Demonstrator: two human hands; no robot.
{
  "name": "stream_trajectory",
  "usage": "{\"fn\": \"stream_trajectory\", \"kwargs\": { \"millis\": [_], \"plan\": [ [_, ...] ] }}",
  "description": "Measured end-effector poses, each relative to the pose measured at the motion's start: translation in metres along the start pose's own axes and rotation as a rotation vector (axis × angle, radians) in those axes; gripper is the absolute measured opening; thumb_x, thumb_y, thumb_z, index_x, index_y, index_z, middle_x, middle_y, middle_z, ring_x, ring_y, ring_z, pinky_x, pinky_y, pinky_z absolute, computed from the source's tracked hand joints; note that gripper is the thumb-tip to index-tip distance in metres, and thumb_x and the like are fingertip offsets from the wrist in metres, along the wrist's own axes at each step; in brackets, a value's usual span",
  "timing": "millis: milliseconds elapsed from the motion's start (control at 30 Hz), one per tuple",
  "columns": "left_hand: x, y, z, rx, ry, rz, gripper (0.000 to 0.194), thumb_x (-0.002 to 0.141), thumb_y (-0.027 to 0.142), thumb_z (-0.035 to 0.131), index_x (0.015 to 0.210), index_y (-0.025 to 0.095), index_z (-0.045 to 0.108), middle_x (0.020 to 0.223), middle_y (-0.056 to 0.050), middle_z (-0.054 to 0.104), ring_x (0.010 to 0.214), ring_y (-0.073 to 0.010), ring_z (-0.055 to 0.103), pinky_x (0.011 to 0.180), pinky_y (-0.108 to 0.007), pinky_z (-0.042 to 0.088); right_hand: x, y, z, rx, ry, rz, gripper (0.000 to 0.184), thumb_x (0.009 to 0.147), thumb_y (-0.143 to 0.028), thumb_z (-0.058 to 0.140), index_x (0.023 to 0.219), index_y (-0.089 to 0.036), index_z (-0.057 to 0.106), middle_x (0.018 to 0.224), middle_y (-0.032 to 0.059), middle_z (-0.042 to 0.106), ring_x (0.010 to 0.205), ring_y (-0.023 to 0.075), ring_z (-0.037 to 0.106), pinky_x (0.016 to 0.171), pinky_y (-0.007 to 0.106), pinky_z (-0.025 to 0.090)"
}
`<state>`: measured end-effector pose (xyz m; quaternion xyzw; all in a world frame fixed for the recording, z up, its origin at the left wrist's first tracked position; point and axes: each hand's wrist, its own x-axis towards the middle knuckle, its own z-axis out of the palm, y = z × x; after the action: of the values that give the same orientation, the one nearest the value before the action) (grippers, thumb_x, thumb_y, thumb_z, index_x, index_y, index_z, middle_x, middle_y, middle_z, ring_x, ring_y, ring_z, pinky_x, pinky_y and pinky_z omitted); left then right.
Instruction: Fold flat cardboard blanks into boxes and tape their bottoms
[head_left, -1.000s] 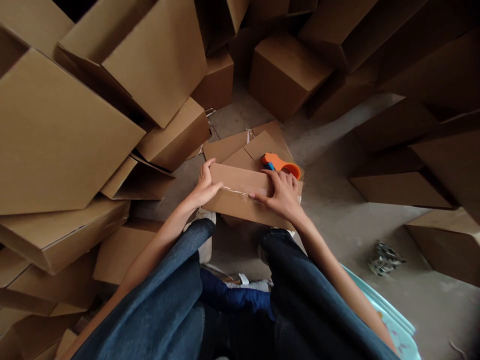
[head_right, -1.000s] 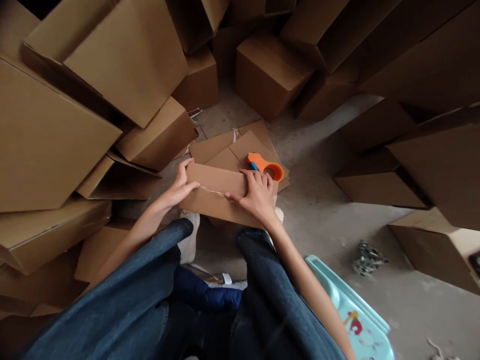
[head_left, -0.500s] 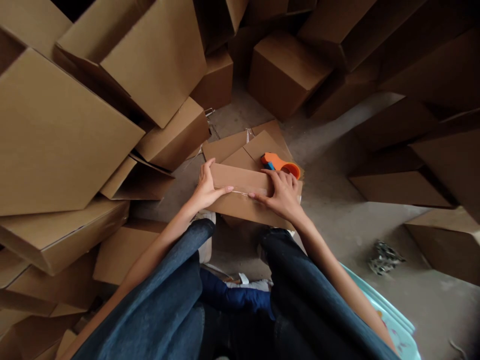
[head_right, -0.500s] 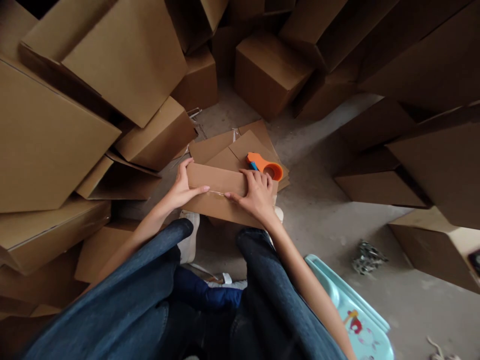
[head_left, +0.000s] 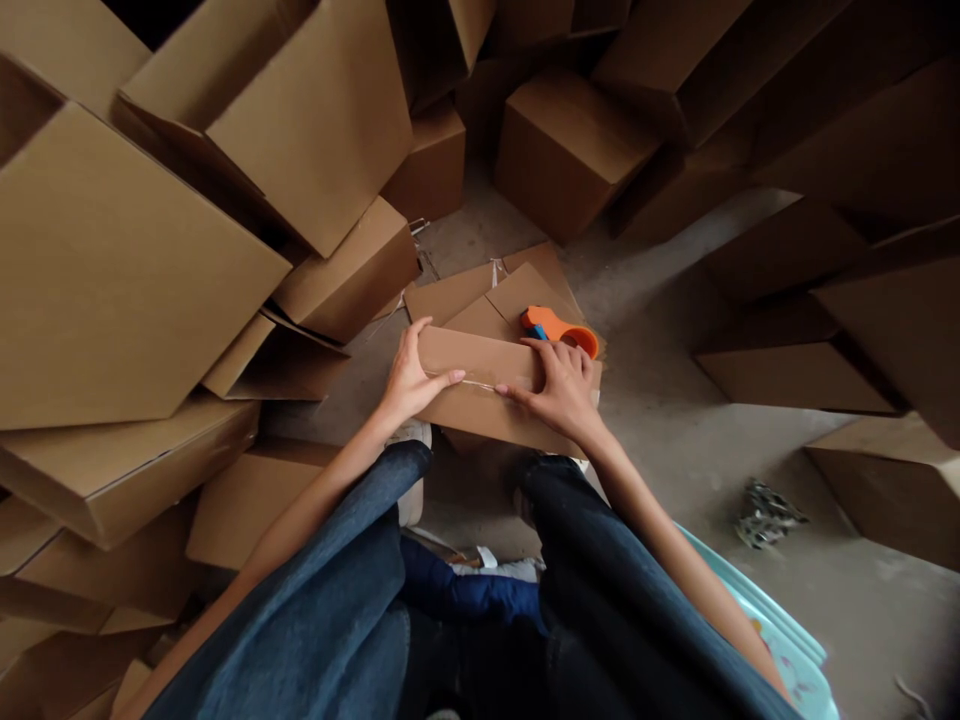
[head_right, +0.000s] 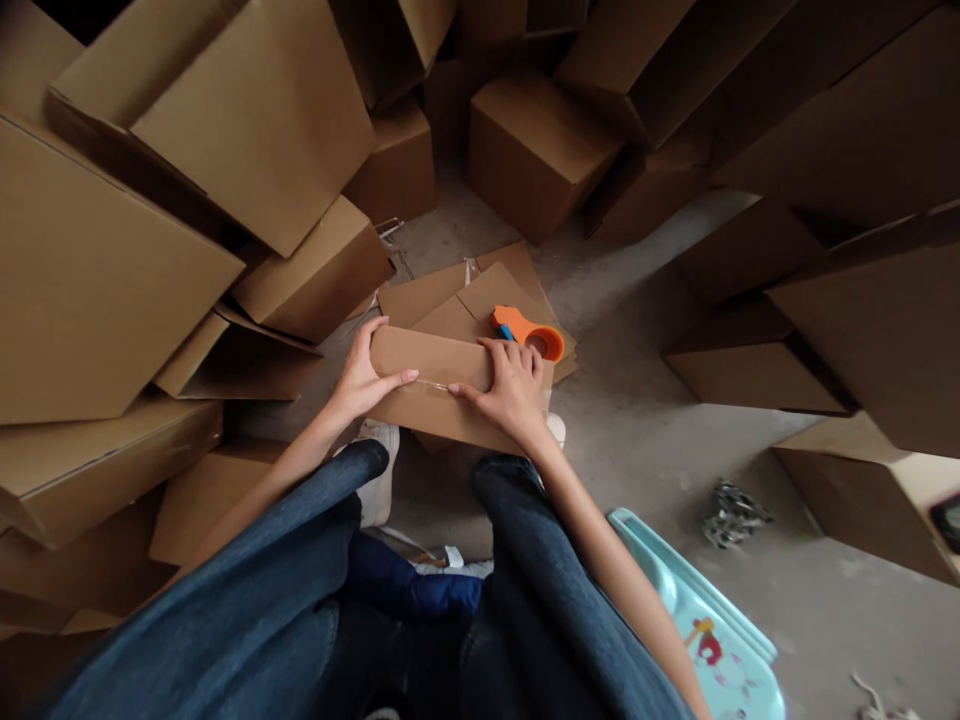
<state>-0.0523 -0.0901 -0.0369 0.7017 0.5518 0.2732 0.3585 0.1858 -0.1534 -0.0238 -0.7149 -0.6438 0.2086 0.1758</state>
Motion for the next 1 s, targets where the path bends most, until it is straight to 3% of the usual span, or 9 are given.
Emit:
{"fn": "stream_trajectory", "kwargs": {
  "millis": [167, 300, 533, 800, 1000],
  "plan": [
    [0.001, -0.008, -0.006, -0.044, -0.083, 0.009, 0.092, 0.071, 0.031, 0.083, 0.149, 0.028, 0.035, 0.153, -0.014, 0.044, 0.140, -0.0333, 0.043, 0.116, -0.053, 0.034, 0.000, -0.001, -0.001, 0.001, -0.002, 0.009, 0.067, 0.079, -0.068, 0.055, 0.129, -0.023, 0.056, 0.125, 0.0139, 0.061, 0.124, 0.0376, 0.048, 0.109, 0.059, 0.027],
    [0.001, -0.014, -0.002, -0.065, -0.060, 0.024, 0.095, 0.072, 0.035, 0.083, 0.152, 0.029, 0.031, 0.153, -0.013, 0.044, 0.140, -0.0334, 0.043, 0.117, -0.053, 0.033, -0.001, -0.001, -0.001, -0.004, 0.006, -0.001, 0.065, 0.080, -0.068, 0.054, 0.128, -0.024, 0.056, 0.124, 0.0135, 0.062, 0.123, 0.0371, 0.049, 0.109, 0.058, 0.028],
    [-0.003, -0.015, 0.007, -0.148, -0.023, 0.028, 0.117, 0.075, 0.042, 0.081, 0.159, 0.030, 0.001, 0.153, -0.016, 0.041, 0.139, -0.0328, 0.043, 0.119, -0.052, 0.028, -0.001, 0.000, 0.002, -0.002, 0.021, -0.007, 0.066, 0.080, -0.068, 0.052, 0.128, -0.023, 0.056, 0.124, 0.0136, 0.061, 0.123, 0.0362, 0.049, 0.110, 0.058, 0.025],
    [0.000, -0.029, -0.005, -0.372, -0.187, -0.063, 0.122, 0.075, 0.042, 0.079, 0.157, 0.034, -0.011, 0.161, -0.015, 0.030, 0.146, -0.0304, 0.034, 0.119, -0.054, 0.027, -0.001, 0.002, 0.000, 0.007, -0.003, -0.010, 0.064, 0.080, -0.066, 0.055, 0.129, -0.025, 0.055, 0.123, 0.0125, 0.062, 0.122, 0.0353, 0.050, 0.110, 0.058, 0.027],
    [0.000, -0.029, -0.008, -0.343, -0.171, -0.043, 0.114, 0.075, 0.040, 0.079, 0.157, 0.034, -0.001, 0.157, -0.016, 0.035, 0.145, -0.0292, 0.038, 0.116, -0.053, 0.034, -0.002, 0.000, -0.002, -0.007, -0.001, 0.009, 0.067, 0.079, -0.069, 0.055, 0.128, -0.024, 0.056, 0.124, 0.0133, 0.061, 0.123, 0.0372, 0.048, 0.109, 0.058, 0.028]
  ]
}}
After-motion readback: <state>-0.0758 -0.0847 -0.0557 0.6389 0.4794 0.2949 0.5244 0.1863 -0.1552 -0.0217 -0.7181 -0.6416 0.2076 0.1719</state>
